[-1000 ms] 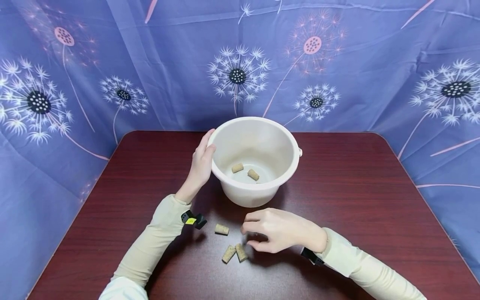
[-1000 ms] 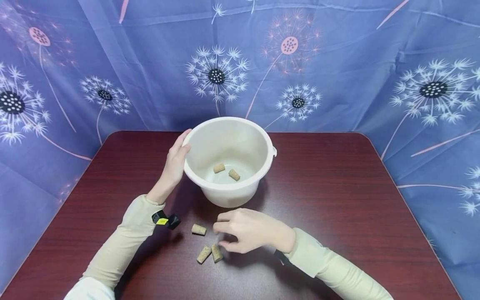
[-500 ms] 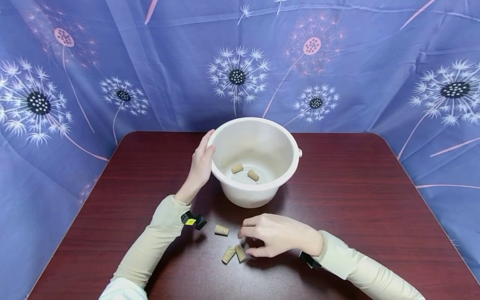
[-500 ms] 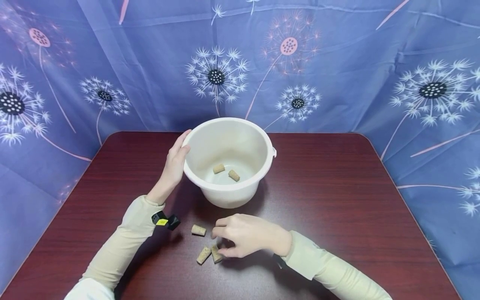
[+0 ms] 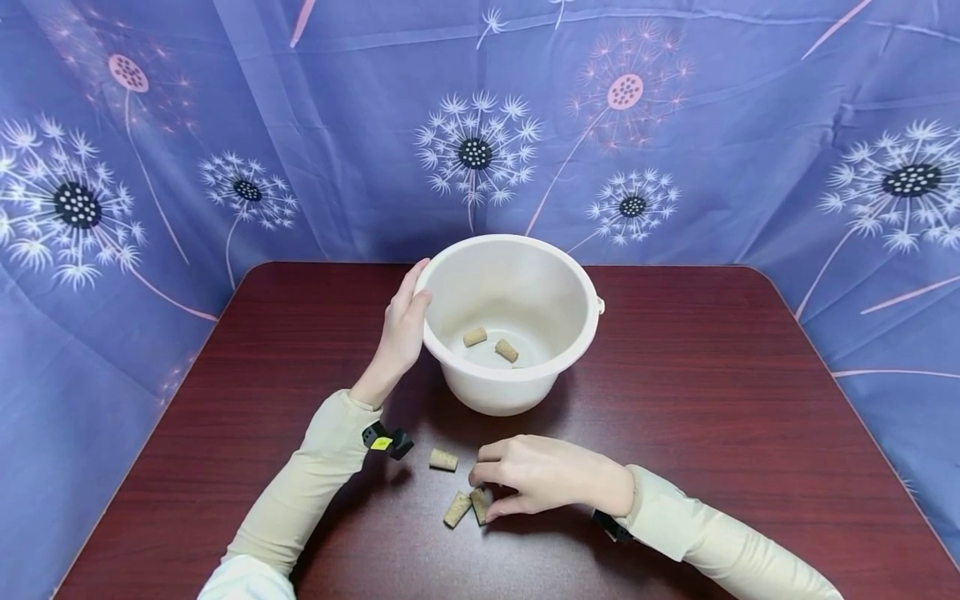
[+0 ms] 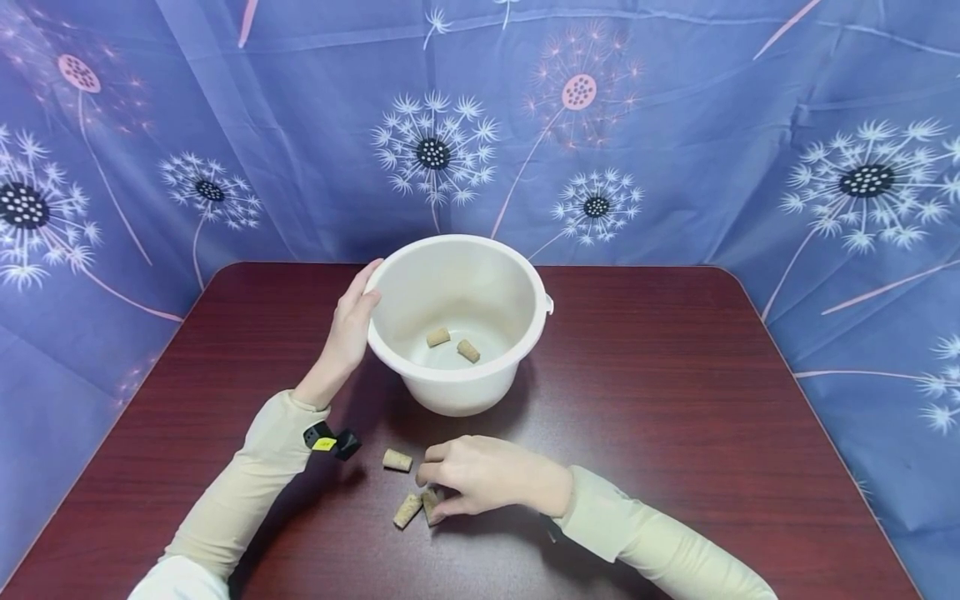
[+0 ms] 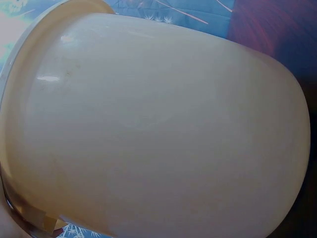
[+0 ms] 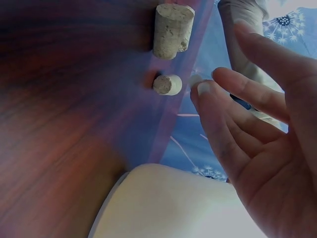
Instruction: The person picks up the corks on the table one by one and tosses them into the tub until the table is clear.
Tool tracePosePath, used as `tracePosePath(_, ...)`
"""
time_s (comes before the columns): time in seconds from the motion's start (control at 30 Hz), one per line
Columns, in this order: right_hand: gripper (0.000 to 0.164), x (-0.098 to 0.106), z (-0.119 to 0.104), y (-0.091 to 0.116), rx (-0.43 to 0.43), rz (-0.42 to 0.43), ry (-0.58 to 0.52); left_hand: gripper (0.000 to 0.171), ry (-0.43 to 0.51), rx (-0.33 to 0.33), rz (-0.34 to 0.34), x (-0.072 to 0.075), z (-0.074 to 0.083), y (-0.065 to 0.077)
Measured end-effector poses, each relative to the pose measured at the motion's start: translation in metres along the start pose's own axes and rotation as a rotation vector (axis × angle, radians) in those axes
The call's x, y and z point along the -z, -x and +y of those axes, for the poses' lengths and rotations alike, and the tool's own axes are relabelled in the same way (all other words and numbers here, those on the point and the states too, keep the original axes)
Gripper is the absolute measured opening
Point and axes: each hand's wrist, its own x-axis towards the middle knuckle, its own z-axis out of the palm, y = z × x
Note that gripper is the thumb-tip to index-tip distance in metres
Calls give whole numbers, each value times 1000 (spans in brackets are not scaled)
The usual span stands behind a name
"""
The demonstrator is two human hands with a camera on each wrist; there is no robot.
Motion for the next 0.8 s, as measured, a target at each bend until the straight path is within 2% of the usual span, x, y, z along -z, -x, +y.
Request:
tracePosePath(0.37,30,-4,-2,-1,-30,-48,38,51,-12,-4,8,0,0,0)
tracePosePath(0.8,27,-10,-4,-3,-56,-113,21,51,-17,-13,3,0,-2,-1)
